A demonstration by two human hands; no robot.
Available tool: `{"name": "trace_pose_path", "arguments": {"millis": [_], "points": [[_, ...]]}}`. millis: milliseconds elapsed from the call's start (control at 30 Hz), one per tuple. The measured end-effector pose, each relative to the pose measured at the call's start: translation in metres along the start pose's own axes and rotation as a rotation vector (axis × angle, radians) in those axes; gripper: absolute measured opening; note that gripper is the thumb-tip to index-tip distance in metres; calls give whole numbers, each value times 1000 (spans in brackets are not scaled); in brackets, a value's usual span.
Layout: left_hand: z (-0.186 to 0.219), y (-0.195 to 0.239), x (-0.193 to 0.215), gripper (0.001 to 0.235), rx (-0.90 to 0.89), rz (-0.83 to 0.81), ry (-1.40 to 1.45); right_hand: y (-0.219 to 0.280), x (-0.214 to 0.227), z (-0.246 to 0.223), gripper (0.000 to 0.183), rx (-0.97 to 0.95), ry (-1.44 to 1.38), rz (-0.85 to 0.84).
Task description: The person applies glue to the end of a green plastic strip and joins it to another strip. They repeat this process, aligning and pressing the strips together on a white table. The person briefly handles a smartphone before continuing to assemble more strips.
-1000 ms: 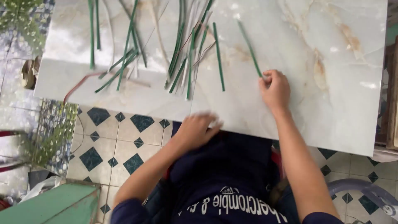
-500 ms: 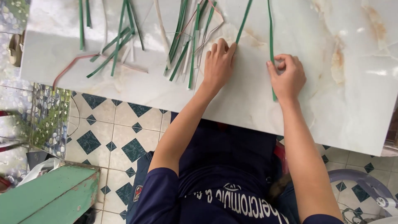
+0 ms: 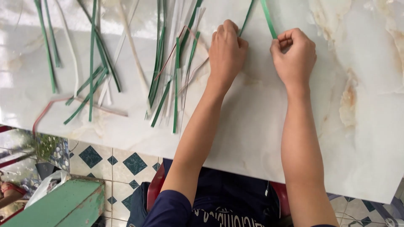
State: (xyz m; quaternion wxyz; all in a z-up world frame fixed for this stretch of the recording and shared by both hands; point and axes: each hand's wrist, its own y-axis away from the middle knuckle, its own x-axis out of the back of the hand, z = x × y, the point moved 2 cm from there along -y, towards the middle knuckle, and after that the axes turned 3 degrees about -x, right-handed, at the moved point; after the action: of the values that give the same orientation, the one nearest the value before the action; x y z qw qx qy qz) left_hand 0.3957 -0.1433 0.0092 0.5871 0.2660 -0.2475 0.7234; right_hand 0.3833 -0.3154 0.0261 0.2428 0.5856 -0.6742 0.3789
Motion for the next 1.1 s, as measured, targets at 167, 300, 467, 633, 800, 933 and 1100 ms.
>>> {"name": "trace_pose_path", "arguments": {"millis": [167, 300, 467, 633, 800, 933, 1100], "points": [[4, -17, 5, 7, 10, -130, -70, -12, 10, 10, 6, -161, -367, -130], [17, -28, 25, 15, 79, -290, 34, -23, 28, 15, 10, -399, -809, -282], [54, -30, 57, 8, -113, -312, 528, -28, 48, -1, 18, -370, -942, -330], [79, -14, 96, 39, -191, -356, 695, -21, 82, -35, 27, -46, -965, -258], [101, -3, 115, 45, -394, -459, 627, -12, 102, -65, 46, -76, -909, -245], [110, 2, 112, 24, -476, -497, 577, -12, 103, -75, 46, -68, -883, -179], [112, 4, 116, 33, -453, -308, 556, -12, 98, -80, 25, -61, -827, -66]]}}
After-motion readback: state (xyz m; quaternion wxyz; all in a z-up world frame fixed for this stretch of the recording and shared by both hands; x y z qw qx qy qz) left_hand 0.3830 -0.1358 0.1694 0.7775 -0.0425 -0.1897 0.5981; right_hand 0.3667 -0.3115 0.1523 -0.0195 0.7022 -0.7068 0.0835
